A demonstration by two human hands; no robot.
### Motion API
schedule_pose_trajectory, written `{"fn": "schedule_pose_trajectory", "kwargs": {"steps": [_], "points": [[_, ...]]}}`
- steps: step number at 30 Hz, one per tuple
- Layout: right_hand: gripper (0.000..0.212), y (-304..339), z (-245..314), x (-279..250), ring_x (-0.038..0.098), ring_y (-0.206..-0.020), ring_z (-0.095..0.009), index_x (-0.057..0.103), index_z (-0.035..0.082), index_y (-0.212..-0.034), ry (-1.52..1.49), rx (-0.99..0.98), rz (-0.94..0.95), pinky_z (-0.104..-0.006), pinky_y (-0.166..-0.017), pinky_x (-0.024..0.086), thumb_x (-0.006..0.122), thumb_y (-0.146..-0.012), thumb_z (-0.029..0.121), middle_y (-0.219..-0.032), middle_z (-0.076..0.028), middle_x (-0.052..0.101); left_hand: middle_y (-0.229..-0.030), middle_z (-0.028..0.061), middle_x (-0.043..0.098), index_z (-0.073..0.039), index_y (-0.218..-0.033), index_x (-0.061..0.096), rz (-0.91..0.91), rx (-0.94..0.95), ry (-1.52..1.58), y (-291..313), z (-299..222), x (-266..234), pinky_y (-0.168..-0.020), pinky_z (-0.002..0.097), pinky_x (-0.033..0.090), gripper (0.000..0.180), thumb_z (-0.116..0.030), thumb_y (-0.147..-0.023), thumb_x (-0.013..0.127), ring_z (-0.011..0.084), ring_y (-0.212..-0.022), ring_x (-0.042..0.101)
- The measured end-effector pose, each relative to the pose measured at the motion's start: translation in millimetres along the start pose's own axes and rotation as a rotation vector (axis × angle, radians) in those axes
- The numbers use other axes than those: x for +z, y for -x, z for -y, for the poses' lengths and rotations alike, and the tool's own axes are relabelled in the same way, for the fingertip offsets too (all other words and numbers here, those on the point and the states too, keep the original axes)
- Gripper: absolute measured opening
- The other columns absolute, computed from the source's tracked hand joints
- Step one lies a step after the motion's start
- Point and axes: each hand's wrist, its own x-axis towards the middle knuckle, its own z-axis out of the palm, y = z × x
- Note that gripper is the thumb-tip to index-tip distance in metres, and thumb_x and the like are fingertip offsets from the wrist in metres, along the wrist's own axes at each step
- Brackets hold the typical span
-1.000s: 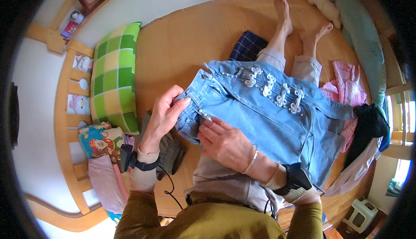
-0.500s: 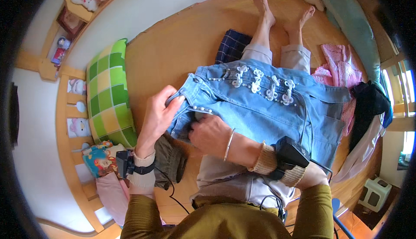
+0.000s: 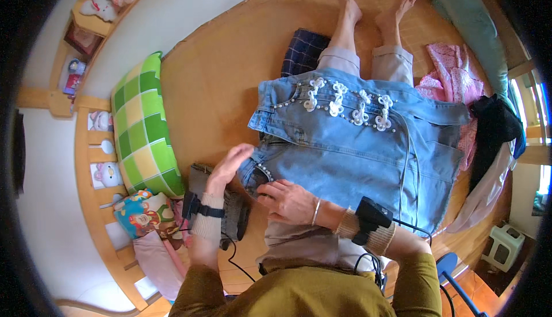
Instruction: The recorder folds various items of clothing, including shorts, a skirt, and a t-shirt, while sitting on the floor.
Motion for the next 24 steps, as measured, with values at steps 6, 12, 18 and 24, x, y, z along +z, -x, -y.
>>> {"fn": "schedule_pose_trajectory", "kwargs": {"steps": [6,12,18,24], "points": [[0.054,20,-6,15,0.048,-0.113,-0.026,0.053,0.001,-0.111,0.002,0.052,0.056,-0.0377,-0.097,0.038,0.070,-0.065,0.023,-0.118,-0.011,0.051,-0.091,0.0030,0.062,0.001,-0.098,0.061,0.023,-0.198,0.186,-49,-13,-2,-0.072,0.0269,0.046,0.030,-0.025,-0.084,0.059,0.0093,-0.081,0.055],[0.052,25,-4,17,0.046,-0.115,-0.027,0.052,-0.001,-0.112,-0.022,0.057,0.025,-0.0384,-0.099,0.037,0.069,-0.067,0.022,-0.119,-0.013,0.051,-0.089,0.0066,0.065,0.006,-0.100,0.061,-0.138,0.094,0.124,-72,6,-2,-0.070,0.0312,0.047,0.031,-0.019,-0.080,0.059,0.0158,-0.074,0.059],[0.045,24,-3,12,0.047,-0.113,-0.028,0.054,0.000,-0.109,-0.103,0.055,0.049,-0.0389,-0.098,0.037,0.067,-0.071,0.019,-0.119,-0.013,0.051,-0.080,0.0119,0.065,0.007,-0.091,0.062,-0.365,0.044,-0.064,-96,57,-2,-0.065,0.0385,0.046,0.037,-0.029,-0.086,0.052,0.0258,-0.068,0.061],[0.030,25,-12,0,0.053,-0.103,-0.031,0.056,0.002,-0.106,-0.438,0.278,-0.072,-0.0381,-0.088,0.044,0.061,-0.078,0.011,-0.113,-0.013,0.054,-0.066,0.0022,0.057,-0.007,-0.079,0.061,-0.335,-0.118,0.160,-91,-11,7,-0.053,0.0274,0.038,0.032,-0.037,-0.087,0.054,0.0104,-0.061,0.051]]}}
